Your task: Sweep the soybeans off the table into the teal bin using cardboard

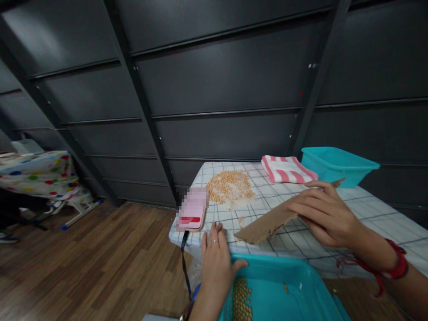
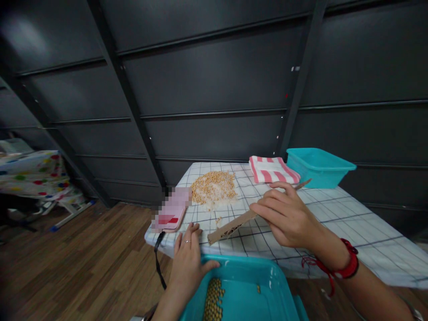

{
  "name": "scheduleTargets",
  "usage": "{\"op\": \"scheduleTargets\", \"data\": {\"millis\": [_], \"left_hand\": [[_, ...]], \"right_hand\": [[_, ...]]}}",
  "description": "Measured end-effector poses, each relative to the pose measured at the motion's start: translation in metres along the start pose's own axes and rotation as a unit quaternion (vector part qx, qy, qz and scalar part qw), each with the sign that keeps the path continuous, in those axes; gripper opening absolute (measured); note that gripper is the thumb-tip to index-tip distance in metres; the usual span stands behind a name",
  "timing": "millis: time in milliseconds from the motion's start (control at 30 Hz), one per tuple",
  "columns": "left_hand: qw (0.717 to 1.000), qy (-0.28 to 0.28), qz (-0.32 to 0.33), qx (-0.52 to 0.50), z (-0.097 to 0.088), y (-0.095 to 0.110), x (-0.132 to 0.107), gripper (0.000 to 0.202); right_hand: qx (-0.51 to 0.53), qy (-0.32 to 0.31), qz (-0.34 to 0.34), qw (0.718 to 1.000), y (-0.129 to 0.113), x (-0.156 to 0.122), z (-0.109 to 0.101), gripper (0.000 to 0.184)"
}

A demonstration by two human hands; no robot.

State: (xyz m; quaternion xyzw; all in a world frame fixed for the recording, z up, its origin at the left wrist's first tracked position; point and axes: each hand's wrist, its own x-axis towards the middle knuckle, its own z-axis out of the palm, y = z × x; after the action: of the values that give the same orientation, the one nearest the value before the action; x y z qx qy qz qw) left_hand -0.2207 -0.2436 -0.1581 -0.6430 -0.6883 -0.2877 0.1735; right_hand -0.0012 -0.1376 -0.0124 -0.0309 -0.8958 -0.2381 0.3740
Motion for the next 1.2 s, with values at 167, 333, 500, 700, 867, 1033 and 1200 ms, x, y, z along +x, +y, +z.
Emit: {"op": "scheduleTargets", "data": {"millis": [167,333,500,700,867,1033,1200], "left_hand": [[0.999,-0.029,0.031,0.005,-0.003,-0.005,0.0,0.081],[1.0,-0.021,0.008,0.004,-0.003,-0.003,0.0,0.077],[1.0,-0.013,-0.002,0.002,-0.002,0.0,0.001,0.082],[1.0,-0.014,-0.008,-0.003,-0.001,0.002,0.001,0.084],[1.0,-0.019,-0.008,-0.003,-0.001,0.0,0.001,0.081],[1.0,-0.015,-0.002,-0.002,-0.002,-0.001,0.001,0.08],[1.0,-0.019,0.003,-0.005,-0.002,-0.001,0.0,0.08]], "right_hand": [[0.01,-0.004,0.004,1.0,-0.005,-0.002,-0.008,0.029],[0.005,0.001,0.004,1.0,-0.008,-0.002,-0.015,0.031],[-0.024,-0.01,0.009,1.0,-0.009,-0.002,-0.015,0.028],[-0.025,-0.014,0.019,0.999,-0.009,-0.005,-0.012,0.028],[-0.013,-0.015,0.017,1.0,-0.01,-0.004,-0.016,0.026],[-0.028,-0.014,0.022,0.999,-0.011,-0.003,-0.016,0.026],[-0.02,-0.02,0.017,0.999,-0.012,-0.004,-0.016,0.028]]}}
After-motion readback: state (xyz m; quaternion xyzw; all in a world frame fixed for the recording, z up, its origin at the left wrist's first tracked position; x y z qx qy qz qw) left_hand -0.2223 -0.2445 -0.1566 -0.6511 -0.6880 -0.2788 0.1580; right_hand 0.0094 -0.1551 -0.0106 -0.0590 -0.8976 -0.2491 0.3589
